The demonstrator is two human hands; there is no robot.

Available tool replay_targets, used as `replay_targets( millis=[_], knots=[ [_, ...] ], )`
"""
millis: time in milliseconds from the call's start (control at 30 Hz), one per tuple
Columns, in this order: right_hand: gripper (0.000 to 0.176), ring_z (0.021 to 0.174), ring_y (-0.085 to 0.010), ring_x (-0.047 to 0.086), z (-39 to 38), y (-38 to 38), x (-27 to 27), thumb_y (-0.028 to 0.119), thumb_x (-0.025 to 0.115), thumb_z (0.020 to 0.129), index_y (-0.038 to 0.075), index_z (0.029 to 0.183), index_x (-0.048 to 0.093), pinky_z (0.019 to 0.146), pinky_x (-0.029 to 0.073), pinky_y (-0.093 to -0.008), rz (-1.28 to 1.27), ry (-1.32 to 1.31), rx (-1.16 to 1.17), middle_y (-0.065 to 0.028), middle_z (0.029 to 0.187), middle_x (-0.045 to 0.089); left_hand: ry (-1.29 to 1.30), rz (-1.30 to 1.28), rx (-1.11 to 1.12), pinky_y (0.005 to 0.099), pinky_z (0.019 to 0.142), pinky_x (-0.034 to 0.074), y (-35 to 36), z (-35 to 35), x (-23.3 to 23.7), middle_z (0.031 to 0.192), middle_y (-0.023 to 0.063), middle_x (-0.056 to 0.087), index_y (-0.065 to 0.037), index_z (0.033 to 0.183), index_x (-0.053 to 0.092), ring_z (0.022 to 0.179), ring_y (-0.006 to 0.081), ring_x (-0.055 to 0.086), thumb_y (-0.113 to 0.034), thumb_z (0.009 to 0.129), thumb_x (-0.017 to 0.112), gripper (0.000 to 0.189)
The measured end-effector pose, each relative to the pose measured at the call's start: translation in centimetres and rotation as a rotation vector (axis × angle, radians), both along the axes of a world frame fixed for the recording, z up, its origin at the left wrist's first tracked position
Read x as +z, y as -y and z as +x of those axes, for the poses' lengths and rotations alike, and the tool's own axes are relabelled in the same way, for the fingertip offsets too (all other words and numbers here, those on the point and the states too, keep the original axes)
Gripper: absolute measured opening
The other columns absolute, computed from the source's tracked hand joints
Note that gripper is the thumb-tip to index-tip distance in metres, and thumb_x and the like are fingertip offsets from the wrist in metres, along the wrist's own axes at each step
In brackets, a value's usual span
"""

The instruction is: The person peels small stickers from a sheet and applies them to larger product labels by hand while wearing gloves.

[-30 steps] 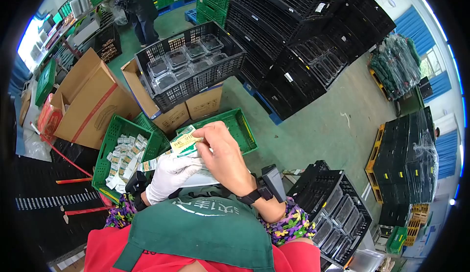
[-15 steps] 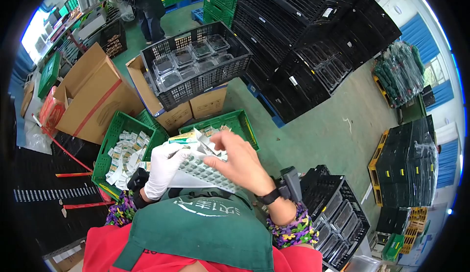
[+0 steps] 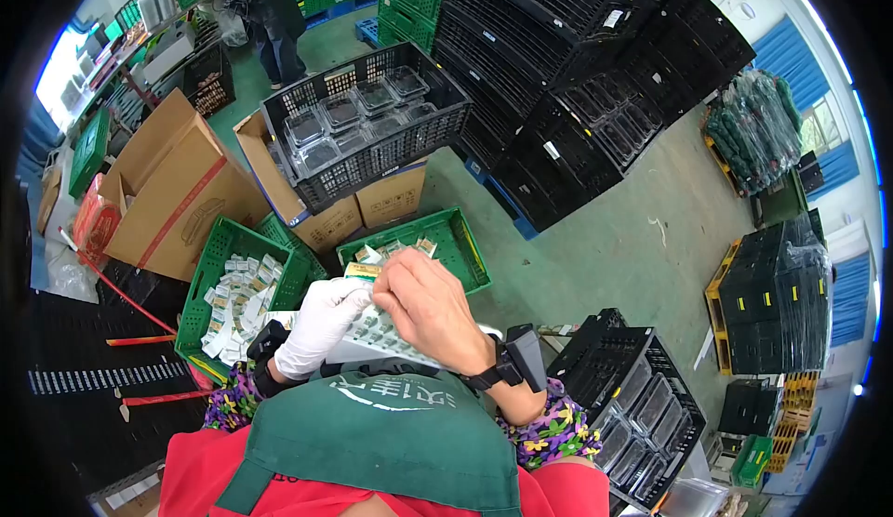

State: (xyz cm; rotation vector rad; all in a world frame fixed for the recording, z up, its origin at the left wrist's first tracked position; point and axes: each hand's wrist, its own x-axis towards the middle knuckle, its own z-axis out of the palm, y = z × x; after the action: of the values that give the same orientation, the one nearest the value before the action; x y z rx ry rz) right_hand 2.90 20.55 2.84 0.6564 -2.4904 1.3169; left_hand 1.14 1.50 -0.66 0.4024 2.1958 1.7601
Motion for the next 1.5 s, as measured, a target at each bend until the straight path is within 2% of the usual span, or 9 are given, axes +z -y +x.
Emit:
replay_targets(
  millis=[100, 200, 367, 600, 800, 967, 1167, 1300, 1500],
  knots=[
    [0.013, 0.085, -0.0180, 0.057, 0.2, -1.0, 0.6, 0.009, 0.066, 0.088, 0.004, 0.085, 0.054, 0.082, 0.046, -0.0322, -0.185, 0.124, 0.075, -0.0063, 0.090, 0.056, 0.049, 0.113, 0.064, 0.0238, 0.060, 0.044, 0.5, -0.5, -1.0, 0.077, 0.0015, 0.065, 0.000, 0.103, 0.071, 0.066, 0.0068, 0.055, -0.018, 0.097, 0.058, 0.023],
    [0.022, 0.088, -0.0094, 0.051, -1.1, -2.0, -0.4, 0.027, 0.062, 0.097, 0.007, 0.092, 0.053, 0.083, 0.044, -0.0279, -0.843, 0.647, 0.136, 0.0004, 0.091, 0.054, -0.139, 0.076, -0.004, 0.0262, 0.070, 0.050, 0.9, -0.4, -0.2, 0.085, 0.0050, 0.071, -0.001, 0.105, 0.071, 0.075, 0.0112, 0.062, -0.014, 0.095, 0.059, 0.020],
    [0.020, 0.083, -0.0070, 0.052, -2.0, -0.6, 0.3, 0.025, 0.062, 0.097, 0.007, 0.093, 0.054, 0.078, 0.043, -0.0232, -0.761, 0.760, 0.242, 0.0001, 0.091, 0.057, -0.144, 0.095, -0.239, 0.0322, 0.083, 0.052, 0.6, -0.1, 0.2, 0.096, 0.0093, 0.073, -0.004, 0.107, 0.072, 0.089, 0.0200, 0.069, -0.007, 0.093, 0.061, 0.018],
    [0.013, 0.077, -0.0040, 0.052, -6.5, -3.3, 1.5, 0.018, 0.058, 0.098, 0.006, 0.092, 0.058, 0.072, 0.044, -0.0213, -1.058, 0.543, -0.039, 0.0025, 0.084, 0.059, -0.160, -0.067, -0.336, 0.0326, 0.074, 0.053, 0.7, 1.2, -0.7, 0.089, 0.0125, 0.072, -0.003, 0.100, 0.073, 0.080, 0.0235, 0.069, -0.014, 0.091, 0.063, 0.017],
    [0.012, 0.076, -0.0021, 0.051, -2.8, -1.9, 0.6, 0.011, 0.067, 0.092, 0.001, 0.095, 0.063, 0.069, 0.043, -0.0202, -0.634, 0.615, -0.151, 0.0034, 0.087, 0.060, -0.285, 0.003, -0.078, 0.0364, 0.074, 0.054, 0.6, 1.2, -0.1, 0.093, 0.0126, 0.073, -0.005, 0.099, 0.074, 0.084, 0.0281, 0.070, -0.010, 0.088, 0.067, 0.015],
    [0.015, 0.092, -0.0172, 0.058, -0.7, -0.6, -0.8, 0.012, 0.071, 0.085, -0.001, 0.084, 0.064, 0.087, 0.045, -0.0310, -0.443, 0.508, -0.189, -0.0072, 0.088, 0.064, -0.389, 0.008, -0.040, 0.0349, 0.078, 0.053, 0.5, 0.8, 0.1, 0.094, 0.0135, 0.073, -0.003, 0.100, 0.074, 0.087, 0.0259, 0.069, -0.008, 0.087, 0.067, 0.015],
    [0.012, 0.095, -0.0211, 0.058, -0.2, 0.0, -0.7, 0.011, 0.071, 0.083, 0.000, 0.085, 0.066, 0.093, 0.043, -0.0341, -0.318, 0.430, -0.180, -0.0079, 0.091, 0.064, -0.132, 0.056, -0.063, 0.0338, 0.078, 0.052, 0.8, 0.6, 0.3, 0.096, 0.0140, 0.072, -0.001, 0.100, 0.073, 0.088, 0.0249, 0.067, -0.008, 0.087, 0.068, 0.016],
    [0.014, 0.097, -0.0240, 0.059, -0.5, 0.7, -0.8, 0.014, 0.072, 0.081, 0.002, 0.083, 0.066, 0.092, 0.043, -0.0369, -0.305, 0.399, -0.216, -0.0090, 0.093, 0.064, -0.330, 0.082, -0.056, 0.0331, 0.076, 0.052, 0.4, 0.9, -0.1, 0.096, 0.0138, 0.072, -0.001, 0.101, 0.073, 0.085, 0.0242, 0.068, -0.008, 0.087, 0.069, 0.016],
    [0.019, 0.095, -0.0294, 0.060, -1.0, -0.3, -0.4, 0.019, 0.071, 0.081, 0.005, 0.091, 0.063, 0.083, 0.047, -0.0399, 0.183, 0.252, -0.442, -0.0114, 0.096, 0.064, -0.238, 0.105, -0.039, 0.0327, 0.076, 0.052, 1.0, 0.7, 0.1, 0.096, 0.0137, 0.072, -0.001, 0.100, 0.073, 0.085, 0.0239, 0.068, -0.009, 0.086, 0.069, 0.016]
  ],
)
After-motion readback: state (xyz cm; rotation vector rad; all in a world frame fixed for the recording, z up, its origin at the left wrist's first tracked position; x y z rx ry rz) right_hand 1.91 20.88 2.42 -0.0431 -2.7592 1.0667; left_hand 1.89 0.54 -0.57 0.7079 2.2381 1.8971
